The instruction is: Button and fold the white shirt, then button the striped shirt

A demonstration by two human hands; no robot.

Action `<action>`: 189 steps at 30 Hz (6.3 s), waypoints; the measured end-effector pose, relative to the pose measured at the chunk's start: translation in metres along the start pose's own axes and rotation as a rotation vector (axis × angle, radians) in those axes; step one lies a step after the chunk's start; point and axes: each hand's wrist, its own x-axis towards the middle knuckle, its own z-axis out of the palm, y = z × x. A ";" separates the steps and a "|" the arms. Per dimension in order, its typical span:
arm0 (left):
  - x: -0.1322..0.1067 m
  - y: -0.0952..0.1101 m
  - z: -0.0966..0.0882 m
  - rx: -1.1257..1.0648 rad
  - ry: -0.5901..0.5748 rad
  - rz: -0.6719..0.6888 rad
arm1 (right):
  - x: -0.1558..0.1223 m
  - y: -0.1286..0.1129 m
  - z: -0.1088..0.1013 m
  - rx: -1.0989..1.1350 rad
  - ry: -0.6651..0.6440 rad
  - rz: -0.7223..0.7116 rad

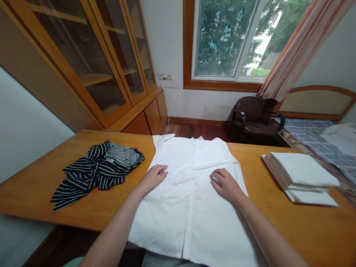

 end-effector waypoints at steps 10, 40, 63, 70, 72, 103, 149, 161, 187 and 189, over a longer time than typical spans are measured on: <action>-0.076 0.016 -0.023 -0.314 -0.269 -0.251 | 0.001 -0.001 0.009 -0.192 -0.023 -0.150; -0.094 0.002 -0.013 -0.289 -0.251 -0.311 | -0.006 0.041 -0.005 -0.285 0.097 0.171; -0.049 0.056 0.079 0.540 -0.003 0.440 | 0.064 -0.018 0.058 -0.228 -0.190 0.003; -0.055 0.057 0.073 0.552 -0.007 0.427 | 0.085 0.024 0.053 -0.299 -0.214 0.152; -0.057 0.058 0.073 0.558 -0.010 0.407 | 0.091 0.039 0.054 -0.313 -0.219 0.215; -0.076 0.049 0.069 0.556 0.022 0.317 | 0.077 0.130 0.013 -0.427 -0.226 0.635; -0.091 0.042 0.061 0.712 0.142 0.374 | 0.027 0.004 0.043 -0.332 -0.191 0.162; -0.048 0.076 0.073 0.598 0.095 0.443 | 0.048 0.026 0.044 -0.308 -0.211 0.228; -0.049 0.067 0.079 0.599 0.064 0.432 | 0.063 0.021 0.052 -0.365 -0.168 0.314; -0.049 0.067 0.080 0.601 0.073 0.427 | 0.050 -0.008 0.056 -0.344 -0.162 0.252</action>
